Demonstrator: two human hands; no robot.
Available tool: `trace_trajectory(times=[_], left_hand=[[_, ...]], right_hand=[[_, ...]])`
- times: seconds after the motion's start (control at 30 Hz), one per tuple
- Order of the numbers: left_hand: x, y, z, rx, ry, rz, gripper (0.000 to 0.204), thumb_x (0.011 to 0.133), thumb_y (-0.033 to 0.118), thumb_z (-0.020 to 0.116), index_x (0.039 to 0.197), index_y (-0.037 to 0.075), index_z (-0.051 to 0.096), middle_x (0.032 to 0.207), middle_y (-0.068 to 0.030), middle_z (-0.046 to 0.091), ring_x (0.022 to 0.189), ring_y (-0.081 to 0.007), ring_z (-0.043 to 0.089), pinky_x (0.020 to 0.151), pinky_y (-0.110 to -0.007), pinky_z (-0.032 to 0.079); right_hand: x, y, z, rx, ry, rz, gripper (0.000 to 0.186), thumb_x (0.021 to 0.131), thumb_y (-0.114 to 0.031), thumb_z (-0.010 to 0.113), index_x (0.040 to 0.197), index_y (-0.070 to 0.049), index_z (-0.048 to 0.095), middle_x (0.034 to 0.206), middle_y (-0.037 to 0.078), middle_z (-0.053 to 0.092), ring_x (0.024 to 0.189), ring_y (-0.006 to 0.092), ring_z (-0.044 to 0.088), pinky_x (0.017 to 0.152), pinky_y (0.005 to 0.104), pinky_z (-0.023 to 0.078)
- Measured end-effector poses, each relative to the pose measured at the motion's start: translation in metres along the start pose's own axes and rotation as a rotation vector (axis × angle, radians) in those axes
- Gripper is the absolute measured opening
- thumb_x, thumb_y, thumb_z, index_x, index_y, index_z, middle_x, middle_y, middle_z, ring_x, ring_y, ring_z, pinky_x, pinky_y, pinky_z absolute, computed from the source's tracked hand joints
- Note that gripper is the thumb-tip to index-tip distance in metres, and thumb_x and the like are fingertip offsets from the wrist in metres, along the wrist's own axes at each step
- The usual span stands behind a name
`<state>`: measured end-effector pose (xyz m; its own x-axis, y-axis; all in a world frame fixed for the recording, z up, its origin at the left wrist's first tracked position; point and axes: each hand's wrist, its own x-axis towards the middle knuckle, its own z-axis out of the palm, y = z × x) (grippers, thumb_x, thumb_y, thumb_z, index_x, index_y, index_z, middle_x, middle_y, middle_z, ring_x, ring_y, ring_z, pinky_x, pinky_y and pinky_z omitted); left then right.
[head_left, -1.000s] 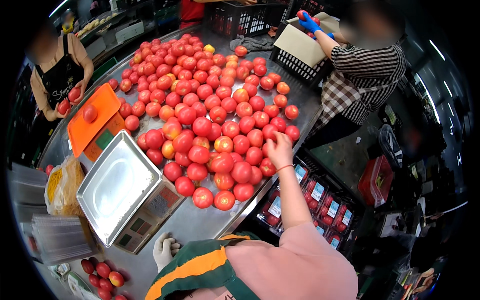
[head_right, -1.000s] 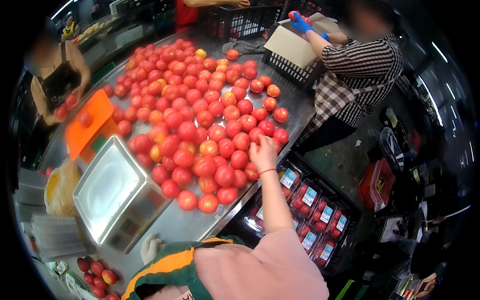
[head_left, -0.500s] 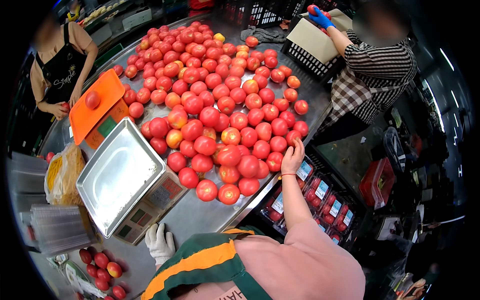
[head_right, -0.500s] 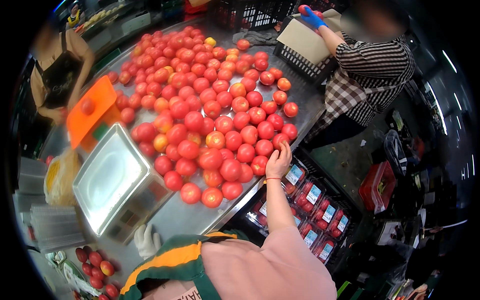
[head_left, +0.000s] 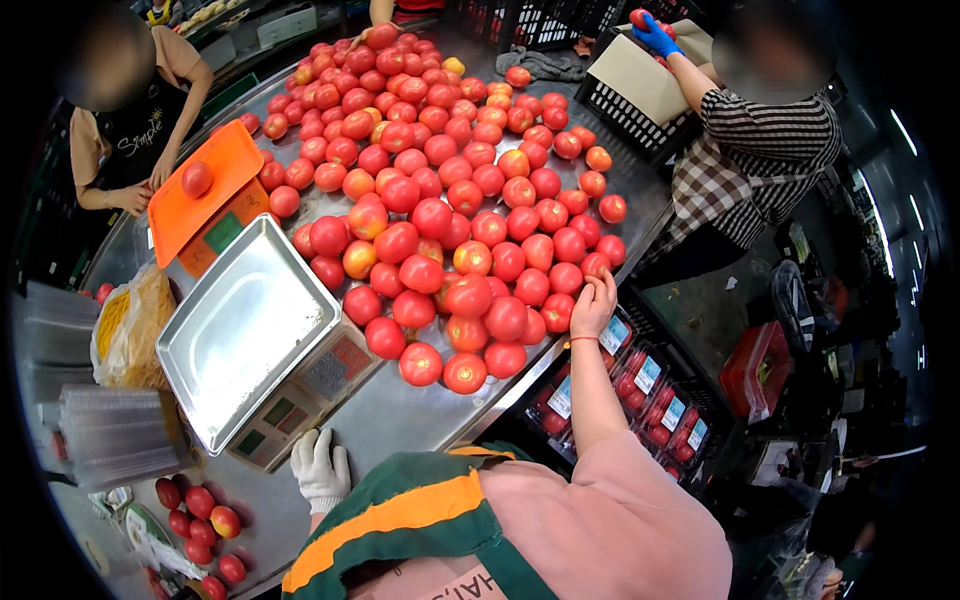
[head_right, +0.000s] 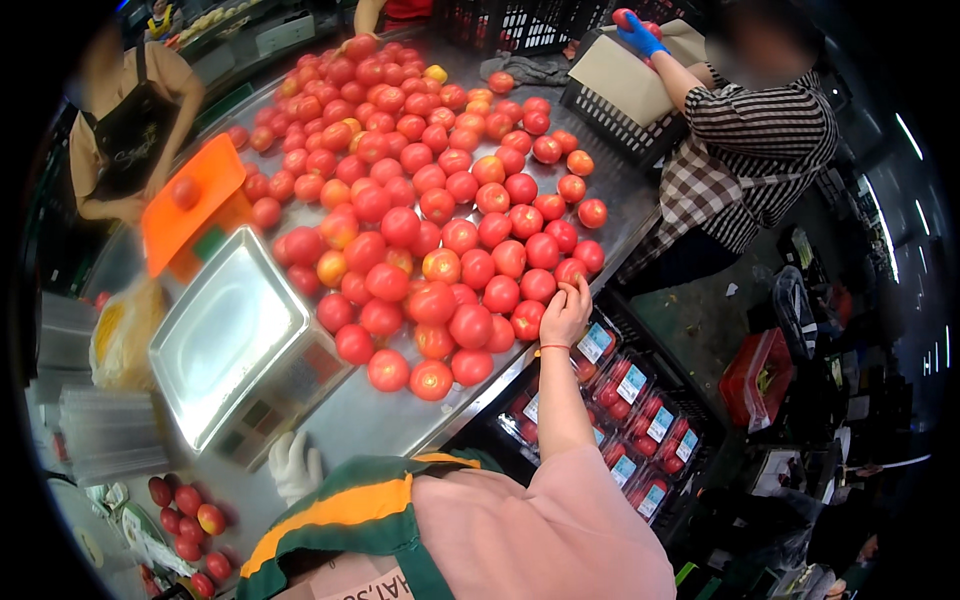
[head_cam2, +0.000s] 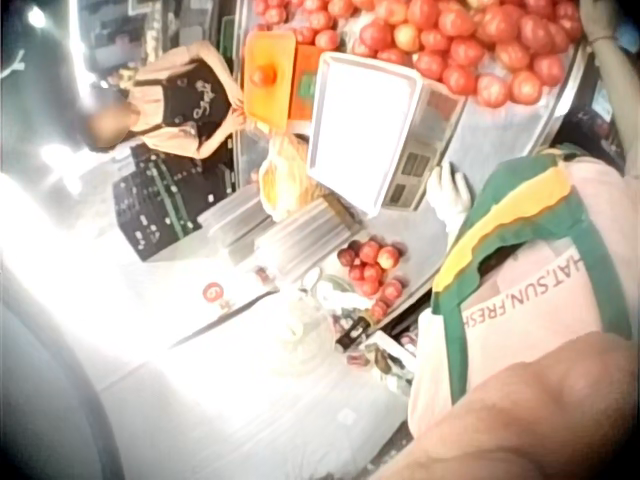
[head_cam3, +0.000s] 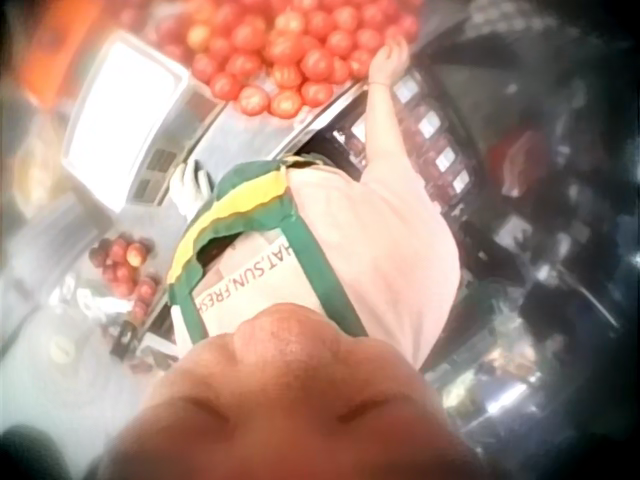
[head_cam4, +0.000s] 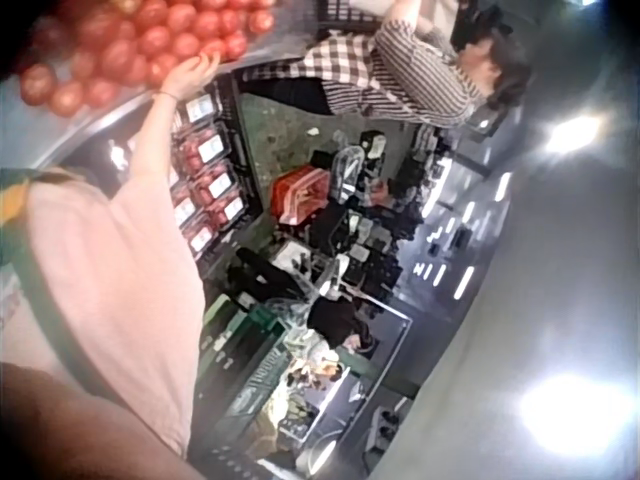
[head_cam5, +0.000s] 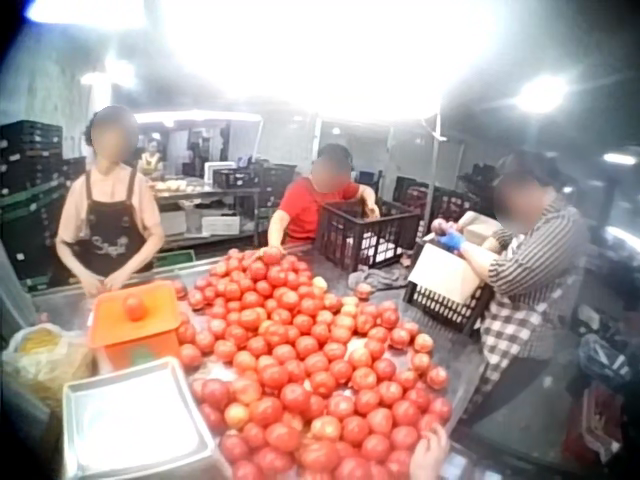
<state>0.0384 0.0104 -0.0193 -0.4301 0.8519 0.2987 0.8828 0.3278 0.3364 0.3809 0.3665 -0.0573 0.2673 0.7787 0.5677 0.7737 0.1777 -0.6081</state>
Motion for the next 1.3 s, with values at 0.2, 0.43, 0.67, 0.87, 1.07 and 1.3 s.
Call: trace_trajectory(times=[0.2, 0.43, 0.67, 0.87, 1.07, 1.3], left_hand=[[0.003, 0.003, -0.002, 0.008, 0.006, -0.005, 0.032, 0.074, 0.013, 0.063, 0.106, 0.008, 0.060, 0.109, -0.0136, 0.055, 0.103, -0.0343, 0.051, 0.091, -0.044, 0.040], [0.005, 0.005, -0.006, 0.008, 0.011, -0.009, 0.031, 0.074, 0.014, 0.063, 0.104, 0.009, 0.059, 0.107, -0.0114, 0.055, 0.103, -0.0327, 0.051, 0.091, -0.044, 0.039], [0.008, 0.007, -0.007, 0.021, 0.004, 0.003, 0.032, 0.073, 0.014, 0.063, 0.105, 0.010, 0.059, 0.107, -0.0106, 0.055, 0.103, -0.0325, 0.050, 0.091, -0.044, 0.039], [0.005, 0.007, -0.007, 0.009, 0.000, 0.001, 0.032, 0.073, 0.015, 0.062, 0.104, 0.010, 0.058, 0.105, -0.0103, 0.055, 0.103, -0.0324, 0.050, 0.091, -0.044, 0.038], [0.005, 0.006, -0.005, -0.011, 0.027, 0.015, 0.032, 0.073, 0.016, 0.063, 0.104, 0.011, 0.058, 0.105, -0.0105, 0.055, 0.102, -0.0324, 0.050, 0.091, -0.045, 0.038], [0.007, 0.008, -0.008, -0.014, 0.019, -0.005, 0.031, 0.073, 0.015, 0.062, 0.103, 0.010, 0.058, 0.104, -0.0120, 0.056, 0.101, -0.0333, 0.051, 0.091, -0.045, 0.039]], right_hand=[[0.000, 0.002, 0.002, 0.009, -0.012, 0.008, 0.019, 0.084, -0.015, 0.048, 0.086, -0.006, 0.065, 0.123, 0.013, 0.053, 0.112, 0.0326, 0.048, 0.097, 0.0405, 0.037], [-0.001, 0.007, 0.003, 0.014, -0.009, 0.000, 0.019, 0.083, -0.015, 0.049, 0.087, -0.006, 0.066, 0.124, 0.012, 0.053, 0.112, 0.0319, 0.048, 0.096, 0.0401, 0.037], [-0.002, 0.003, 0.003, 0.042, -0.023, 0.042, 0.020, 0.083, -0.014, 0.048, 0.088, -0.003, 0.065, 0.125, 0.014, 0.052, 0.115, 0.0324, 0.046, 0.099, 0.0409, 0.035], [-0.010, 0.002, 0.003, 0.058, -0.027, 0.038, 0.022, 0.084, -0.014, 0.046, 0.089, -0.003, 0.064, 0.127, 0.014, 0.051, 0.116, 0.0321, 0.046, 0.099, 0.0398, 0.035], [-0.015, 0.004, 0.003, 0.053, 0.007, 0.019, 0.023, 0.085, -0.014, 0.045, 0.090, -0.002, 0.064, 0.127, 0.015, 0.051, 0.116, 0.0329, 0.047, 0.099, 0.0404, 0.035], [-0.017, 0.000, -0.003, 0.045, -0.019, -0.019, 0.026, 0.087, -0.016, 0.043, 0.095, -0.002, 0.063, 0.128, 0.015, 0.050, 0.118, 0.0329, 0.045, 0.100, 0.0405, 0.034]])
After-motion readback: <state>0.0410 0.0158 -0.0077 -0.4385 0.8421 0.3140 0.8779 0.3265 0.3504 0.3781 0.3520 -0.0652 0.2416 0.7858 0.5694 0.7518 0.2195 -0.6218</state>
